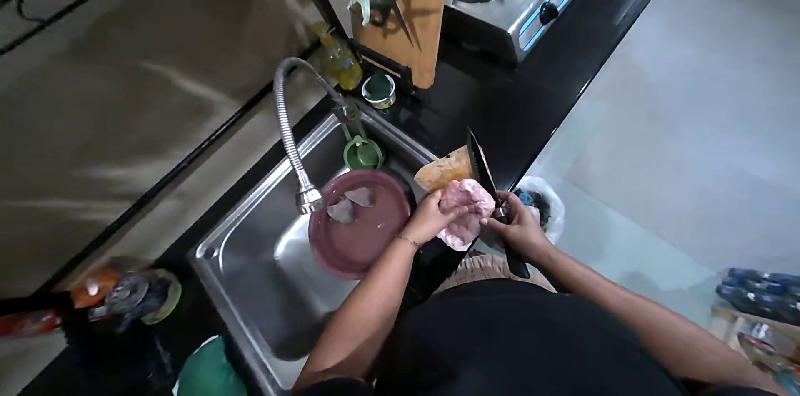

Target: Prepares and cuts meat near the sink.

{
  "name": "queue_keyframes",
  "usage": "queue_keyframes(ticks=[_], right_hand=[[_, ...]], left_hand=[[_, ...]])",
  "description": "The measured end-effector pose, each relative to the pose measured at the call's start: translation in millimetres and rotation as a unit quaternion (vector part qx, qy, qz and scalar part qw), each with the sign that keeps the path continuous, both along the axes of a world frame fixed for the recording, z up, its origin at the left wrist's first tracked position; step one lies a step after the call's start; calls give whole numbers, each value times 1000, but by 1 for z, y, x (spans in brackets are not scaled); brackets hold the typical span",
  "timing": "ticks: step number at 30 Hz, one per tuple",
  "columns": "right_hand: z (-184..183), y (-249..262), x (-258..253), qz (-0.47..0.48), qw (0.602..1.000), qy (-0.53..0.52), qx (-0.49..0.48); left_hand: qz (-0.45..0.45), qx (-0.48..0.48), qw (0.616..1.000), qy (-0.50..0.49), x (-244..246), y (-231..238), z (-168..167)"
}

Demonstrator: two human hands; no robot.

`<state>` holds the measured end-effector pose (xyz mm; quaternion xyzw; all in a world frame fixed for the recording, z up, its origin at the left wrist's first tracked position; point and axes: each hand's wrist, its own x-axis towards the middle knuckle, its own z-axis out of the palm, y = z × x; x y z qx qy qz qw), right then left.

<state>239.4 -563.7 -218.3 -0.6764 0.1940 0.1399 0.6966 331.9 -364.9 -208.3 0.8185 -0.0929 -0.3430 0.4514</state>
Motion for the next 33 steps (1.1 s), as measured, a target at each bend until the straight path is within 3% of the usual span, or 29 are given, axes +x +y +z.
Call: queue_keyframes(ticks=[4,7,11,14,17,20,28,33], right_hand=[[5,-1,7,-4,997,-42,61],[7,-4,21,34,993,-97,59],[14,-5,37,75,989,-120,-41],[15,-11,41,112,978,-104,-145],[15,-24,35,120,971,-75,-191],[14,-38,24,107,974,-59,-192],[4,-45,6,113,978,-26,-171],[1,-42,3,120,977,-20,-175]], left_hand=[[97,-133,980,113,-4,1,14],[86,-158,978,102,2,4,27],[65,-118,991,-18,13,6,33],[28,43,985,-167,13,0,48],[-9,178,913,-367,3,-8,44],[-5,175,833,-525,-1,-7,14],[79,157,746,-643,8,-14,-40],[76,151,796,-581,-5,-28,-47]])
